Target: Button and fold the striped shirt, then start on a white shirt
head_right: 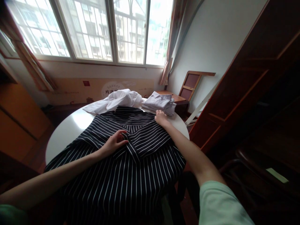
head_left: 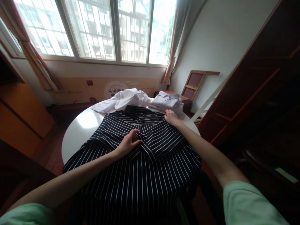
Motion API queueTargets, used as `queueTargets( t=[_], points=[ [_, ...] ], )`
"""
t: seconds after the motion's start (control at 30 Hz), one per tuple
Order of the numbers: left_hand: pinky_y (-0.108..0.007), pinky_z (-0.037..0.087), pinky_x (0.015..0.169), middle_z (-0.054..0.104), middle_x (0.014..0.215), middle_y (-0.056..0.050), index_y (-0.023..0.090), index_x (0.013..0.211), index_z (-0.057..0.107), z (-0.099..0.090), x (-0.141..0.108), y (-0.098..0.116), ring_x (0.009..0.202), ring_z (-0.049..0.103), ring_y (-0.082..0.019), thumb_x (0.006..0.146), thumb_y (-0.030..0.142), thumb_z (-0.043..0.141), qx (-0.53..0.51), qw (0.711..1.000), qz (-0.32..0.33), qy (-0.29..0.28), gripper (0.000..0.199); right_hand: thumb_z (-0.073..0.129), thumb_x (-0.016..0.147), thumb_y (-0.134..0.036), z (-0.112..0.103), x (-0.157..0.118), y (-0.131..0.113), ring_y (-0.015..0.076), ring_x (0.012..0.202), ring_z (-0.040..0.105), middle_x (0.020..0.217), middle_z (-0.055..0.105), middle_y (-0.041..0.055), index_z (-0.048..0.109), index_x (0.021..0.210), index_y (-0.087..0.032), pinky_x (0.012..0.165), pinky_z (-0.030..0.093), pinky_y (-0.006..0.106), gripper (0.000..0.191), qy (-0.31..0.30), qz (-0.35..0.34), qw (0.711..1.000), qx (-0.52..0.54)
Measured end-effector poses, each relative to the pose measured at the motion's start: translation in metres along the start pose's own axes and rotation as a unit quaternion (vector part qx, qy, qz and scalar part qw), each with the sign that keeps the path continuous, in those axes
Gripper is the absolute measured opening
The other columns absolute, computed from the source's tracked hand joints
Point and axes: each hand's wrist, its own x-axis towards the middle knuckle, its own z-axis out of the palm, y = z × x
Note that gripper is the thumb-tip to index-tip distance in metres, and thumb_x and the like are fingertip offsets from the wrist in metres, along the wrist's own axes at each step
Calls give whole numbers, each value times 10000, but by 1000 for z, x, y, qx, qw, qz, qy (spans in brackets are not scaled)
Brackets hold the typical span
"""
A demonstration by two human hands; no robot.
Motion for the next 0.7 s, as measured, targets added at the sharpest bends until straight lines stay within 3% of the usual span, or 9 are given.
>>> queueTargets(
  t=[0.13, 0.2, 0.27, 0.37, 0.47, 0.57, 0.7],
  points=[
    [-264, 434, 648, 557, 770, -9, 163, 1090, 472, -19, 10, 1, 675, 526, -123, 783, 425, 480, 36, 999, 5, -31, 404, 409, 848, -276, -5, -32, -17, 224, 1100, 464, 1179, 524, 127, 492, 1143, -126, 943, 361, 336, 342, 34, -107, 992, 61],
    [-304, 436, 762, 585, 932, -65, 156, 1078, 501, -36, 17, 0, 835, 555, -162, 784, 435, 468, 102, 993, 21, -50, 406, 396, 860, -324, -6, -50, -20, 224, 1160, 424, 1242, 486, 123, 481, 1182, -132, 982, 327, 351, 384, 24, -160, 984, 74],
    [-356, 370, 907, 537, 1134, -114, 150, 1131, 494, -54, 24, -8, 1057, 489, -221, 775, 444, 476, 201, 977, 45, -47, 462, 380, 864, -396, -4, -66, -22, 229, 1223, 365, 1311, 426, 118, 458, 1228, -151, 1011, 293, 373, 445, 2, -192, 978, 77],
    [-425, 233, 1017, 379, 1341, -129, 158, 1247, 421, -76, 27, -29, 1253, 294, -286, 769, 487, 465, 338, 940, 38, -32, 582, 355, 850, -494, 2, -83, -23, 239, 1267, 304, 1364, 361, 116, 417, 1281, -167, 1030, 265, 389, 544, -22, -206, 975, 80],
    [-455, 209, 1024, 313, 1394, -108, 182, 1287, 389, -88, 22, -55, 1289, 227, -300, 790, 537, 390, 398, 916, -14, -39, 610, 338, 852, -507, 9, -91, -27, 245, 1281, 279, 1371, 348, 130, 415, 1290, -150, 1039, 246, 397, 570, -35, -201, 976, 78],
    [-420, 214, 1035, 304, 1401, -96, 182, 1295, 382, -96, 14, -74, 1293, 237, -262, 825, 530, 304, 400, 915, -26, -46, 590, 329, 859, -496, 14, -95, -29, 245, 1286, 269, 1377, 338, 131, 414, 1293, -151, 1036, 242, 408, 561, -42, -194, 977, 80],
    [-387, 214, 1045, 310, 1401, -66, 200, 1303, 372, -106, 10, -82, 1292, 246, -231, 831, 518, 285, 390, 920, -22, -39, 575, 316, 862, -499, 14, -95, -29, 247, 1286, 266, 1388, 321, 124, 401, 1303, -164, 1028, 248, 417, 560, -51, -187, 978, 84]
  ],
)
